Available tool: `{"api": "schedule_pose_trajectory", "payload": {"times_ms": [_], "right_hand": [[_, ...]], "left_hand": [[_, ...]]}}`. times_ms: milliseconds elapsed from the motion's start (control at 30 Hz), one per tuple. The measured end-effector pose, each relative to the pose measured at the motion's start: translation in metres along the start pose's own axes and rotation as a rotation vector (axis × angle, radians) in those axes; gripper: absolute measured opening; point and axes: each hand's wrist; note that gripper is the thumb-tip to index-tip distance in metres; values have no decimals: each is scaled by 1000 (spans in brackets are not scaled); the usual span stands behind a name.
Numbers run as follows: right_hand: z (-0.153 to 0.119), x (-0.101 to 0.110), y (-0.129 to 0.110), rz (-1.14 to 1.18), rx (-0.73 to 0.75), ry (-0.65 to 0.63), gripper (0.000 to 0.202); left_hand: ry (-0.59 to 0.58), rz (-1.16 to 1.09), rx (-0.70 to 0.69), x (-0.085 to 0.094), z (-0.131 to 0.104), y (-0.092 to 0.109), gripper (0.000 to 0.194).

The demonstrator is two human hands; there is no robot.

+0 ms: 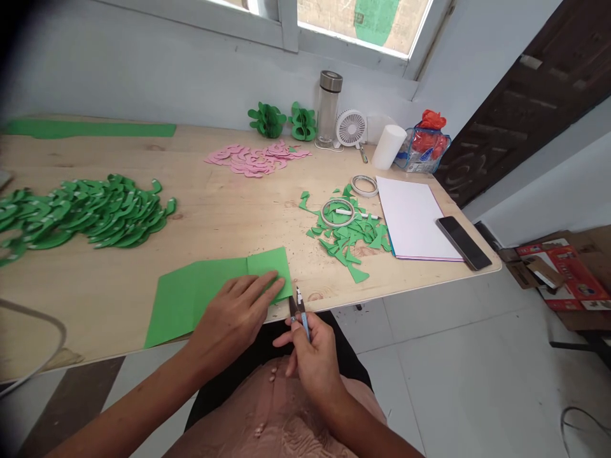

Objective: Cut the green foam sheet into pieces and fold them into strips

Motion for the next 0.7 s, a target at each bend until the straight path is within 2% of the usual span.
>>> {"api": "schedule_pose_trajectory", "payload": {"times_ms": [233, 467, 600, 700], "right_hand": [[-6, -2, 3, 30, -10, 13, 45], [-20, -6, 2, 47, -45, 43, 47], [-23, -5, 4, 74, -50, 55, 47], [-23, -6, 6, 88, -52, 64, 47]], "left_hand": [[60, 29, -48, -6, -12, 2, 35], [40, -20, -103, -6, -27, 6, 35], [33, -19, -68, -8, -28, 11, 38], [-17, -9, 7, -8, -25, 17, 41]]}}
Point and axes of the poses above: each hand's wrist, its own z-axis towards the middle knuckle, its own x-axis out of the back of the hand, y = z × x, and after that the axes turned 11 degrees about x, right-handed
